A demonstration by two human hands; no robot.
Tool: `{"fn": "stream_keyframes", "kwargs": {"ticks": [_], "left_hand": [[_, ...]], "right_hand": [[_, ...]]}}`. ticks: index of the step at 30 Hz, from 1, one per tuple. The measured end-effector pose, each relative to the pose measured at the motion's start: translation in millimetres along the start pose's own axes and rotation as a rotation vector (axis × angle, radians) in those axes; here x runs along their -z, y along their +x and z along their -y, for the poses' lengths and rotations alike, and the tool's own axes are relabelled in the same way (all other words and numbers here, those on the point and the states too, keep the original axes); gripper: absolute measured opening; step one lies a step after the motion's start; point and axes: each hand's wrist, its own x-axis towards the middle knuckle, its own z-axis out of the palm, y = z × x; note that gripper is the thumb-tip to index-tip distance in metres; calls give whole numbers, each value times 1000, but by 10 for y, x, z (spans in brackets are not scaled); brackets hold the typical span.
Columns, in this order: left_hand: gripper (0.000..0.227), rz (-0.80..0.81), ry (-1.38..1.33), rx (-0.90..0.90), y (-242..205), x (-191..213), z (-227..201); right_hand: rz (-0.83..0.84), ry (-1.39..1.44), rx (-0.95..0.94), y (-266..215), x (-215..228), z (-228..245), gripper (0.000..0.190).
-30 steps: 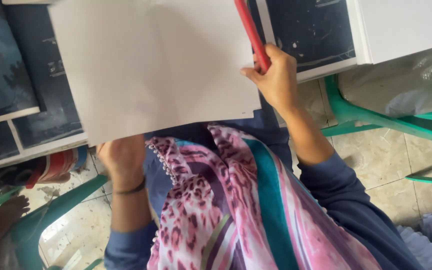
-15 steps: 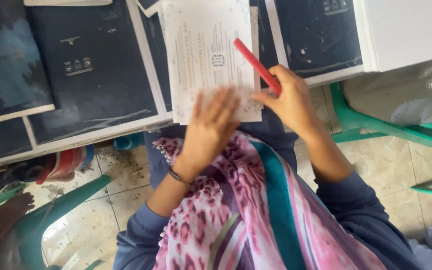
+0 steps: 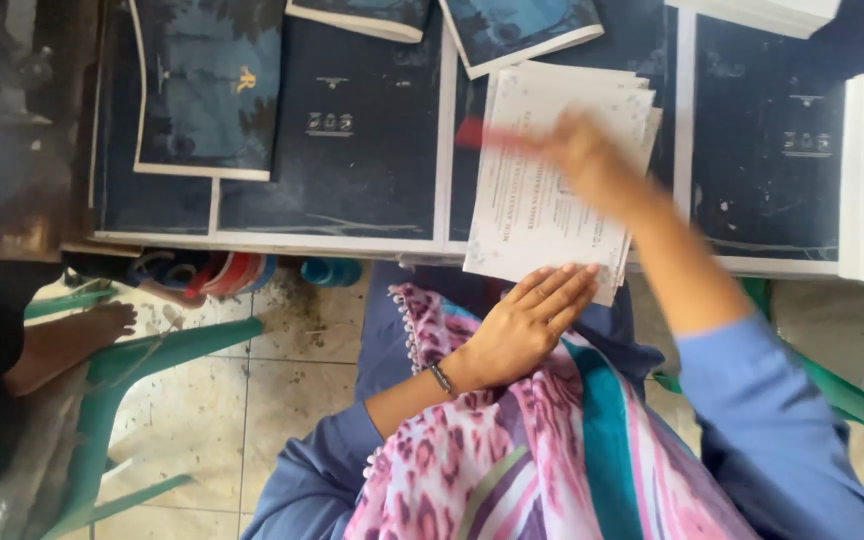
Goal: The person inserts a stack of white papers into a dark blue book cover, closes the cover, and places the assembled book on a pile. This process is repeated multiple times with new covers and paper stacks.
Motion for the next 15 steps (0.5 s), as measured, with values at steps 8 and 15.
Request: {"fn": "stream_keyframes", "kwargs": {"ticks": [8,15], "left_hand": [[40,234,-750,237,389,1098,788],[19,-359,183,380,475,1318,3745]], "right_hand": [[-2,411,272,-263,-328,213,46],[-242,-59,-83,-861,-206,-847,61]]}}
